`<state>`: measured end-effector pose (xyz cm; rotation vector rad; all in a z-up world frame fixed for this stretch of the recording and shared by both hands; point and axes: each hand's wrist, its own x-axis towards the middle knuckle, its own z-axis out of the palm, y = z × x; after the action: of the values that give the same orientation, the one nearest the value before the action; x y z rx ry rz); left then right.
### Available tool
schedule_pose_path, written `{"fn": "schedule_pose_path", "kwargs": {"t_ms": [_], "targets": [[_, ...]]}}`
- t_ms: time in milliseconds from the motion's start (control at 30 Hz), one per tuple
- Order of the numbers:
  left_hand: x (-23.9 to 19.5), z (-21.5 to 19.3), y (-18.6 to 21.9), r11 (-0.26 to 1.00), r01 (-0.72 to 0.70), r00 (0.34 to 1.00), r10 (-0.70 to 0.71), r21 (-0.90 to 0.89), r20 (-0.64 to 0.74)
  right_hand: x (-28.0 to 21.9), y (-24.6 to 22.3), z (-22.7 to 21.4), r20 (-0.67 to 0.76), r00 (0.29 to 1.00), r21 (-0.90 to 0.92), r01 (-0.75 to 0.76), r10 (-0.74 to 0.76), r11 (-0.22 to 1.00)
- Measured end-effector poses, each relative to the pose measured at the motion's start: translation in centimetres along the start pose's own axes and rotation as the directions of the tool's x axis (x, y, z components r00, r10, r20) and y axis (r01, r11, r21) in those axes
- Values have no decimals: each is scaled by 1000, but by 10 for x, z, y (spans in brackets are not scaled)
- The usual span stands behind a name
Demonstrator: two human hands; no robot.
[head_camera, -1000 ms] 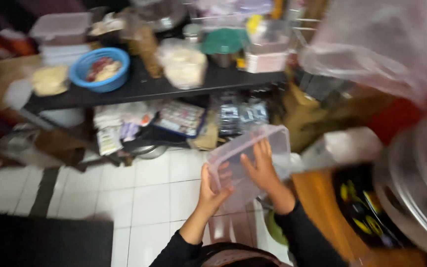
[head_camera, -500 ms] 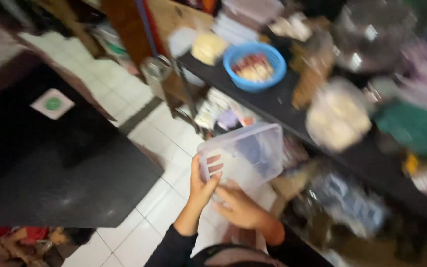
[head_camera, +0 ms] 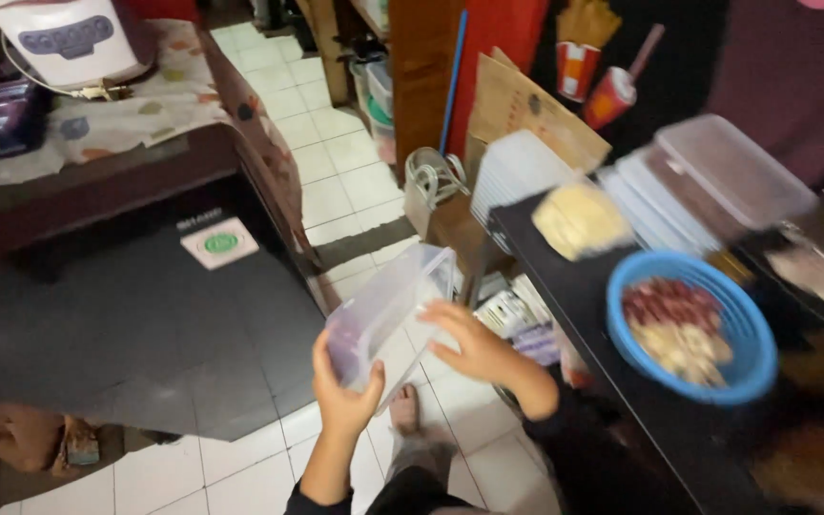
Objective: The person retrieves a plastic container, walks to a table, and wipes the inside of two containers with a cloth. They then handle a wrapped food item and place the containers back on a shelf.
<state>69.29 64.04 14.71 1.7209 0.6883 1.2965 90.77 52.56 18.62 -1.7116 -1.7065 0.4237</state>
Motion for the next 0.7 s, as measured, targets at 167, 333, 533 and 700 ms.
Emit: {"fn": "schedule_pose_path", "kwargs": {"t_ms": [167, 333, 533, 700], "targets": [[150, 78, -66, 996, -86, 993, 83, -33, -87, 179, 142, 9, -141, 979, -283, 102, -146, 954], [320, 142, -87, 976, -216, 962, 217, 27, -163, 313, 148, -39, -128, 985, -134, 96, -114, 986], [472, 205, -168, 989, -144, 941, 150, 43, -305, 427, 198, -125, 182, 972, 289, 89, -146, 953], [590, 255, -228, 994, -110, 893, 107, 19, -438, 519, 265, -212, 43, 998, 320, -67, 56, 945]]}}
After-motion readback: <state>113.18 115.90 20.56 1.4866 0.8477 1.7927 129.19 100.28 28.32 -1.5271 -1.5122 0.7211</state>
